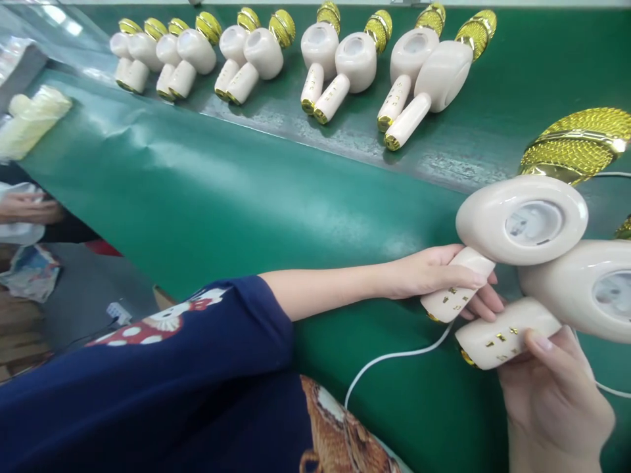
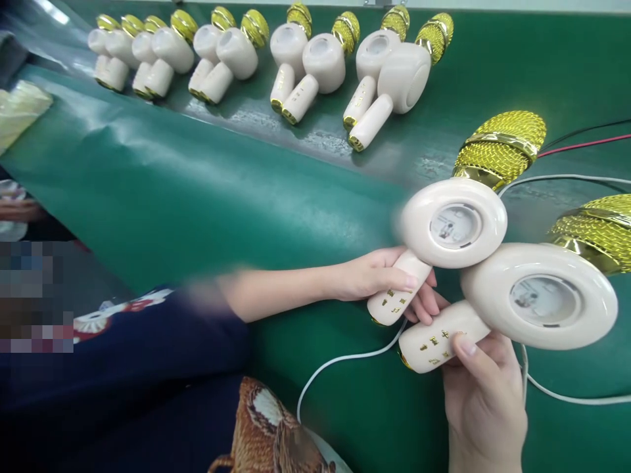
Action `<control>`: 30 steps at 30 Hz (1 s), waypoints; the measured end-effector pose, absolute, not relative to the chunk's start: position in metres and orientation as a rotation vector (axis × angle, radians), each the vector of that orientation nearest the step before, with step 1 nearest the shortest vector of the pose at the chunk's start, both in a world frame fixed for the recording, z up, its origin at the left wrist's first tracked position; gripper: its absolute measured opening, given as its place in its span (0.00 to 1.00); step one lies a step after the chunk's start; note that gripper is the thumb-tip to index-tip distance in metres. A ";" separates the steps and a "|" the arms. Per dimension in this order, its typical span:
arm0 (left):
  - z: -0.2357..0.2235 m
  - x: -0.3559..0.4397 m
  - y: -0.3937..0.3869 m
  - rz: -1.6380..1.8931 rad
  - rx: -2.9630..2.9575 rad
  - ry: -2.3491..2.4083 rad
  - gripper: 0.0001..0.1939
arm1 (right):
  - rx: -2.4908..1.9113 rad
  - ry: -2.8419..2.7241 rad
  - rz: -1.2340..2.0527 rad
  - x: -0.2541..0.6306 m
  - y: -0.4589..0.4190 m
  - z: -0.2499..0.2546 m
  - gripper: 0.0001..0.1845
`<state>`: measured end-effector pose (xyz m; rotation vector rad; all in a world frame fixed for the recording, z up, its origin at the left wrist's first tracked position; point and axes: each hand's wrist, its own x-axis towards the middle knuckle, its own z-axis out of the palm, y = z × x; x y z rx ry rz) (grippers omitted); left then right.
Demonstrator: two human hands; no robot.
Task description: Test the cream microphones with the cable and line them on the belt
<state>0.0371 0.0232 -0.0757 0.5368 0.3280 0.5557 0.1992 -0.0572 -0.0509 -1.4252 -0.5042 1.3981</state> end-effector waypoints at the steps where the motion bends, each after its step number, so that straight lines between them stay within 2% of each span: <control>1: -0.075 0.037 0.023 0.557 0.545 0.333 0.25 | -1.422 -0.509 1.399 0.199 -0.057 -0.051 0.13; 11: -0.078 0.038 0.024 0.585 0.612 0.323 0.25 | -1.415 -0.525 1.380 0.198 -0.058 -0.050 0.24; 16: -0.077 0.038 0.024 0.576 0.608 0.348 0.26 | -1.398 -0.519 1.387 0.196 -0.056 -0.050 0.22; 24: -0.074 0.037 0.024 0.553 0.541 0.393 0.19 | -1.392 -0.546 1.366 0.197 -0.057 -0.053 0.17; 30: -0.075 0.038 0.023 0.580 0.566 0.344 0.23 | -1.377 -0.570 1.374 0.196 -0.057 -0.051 0.20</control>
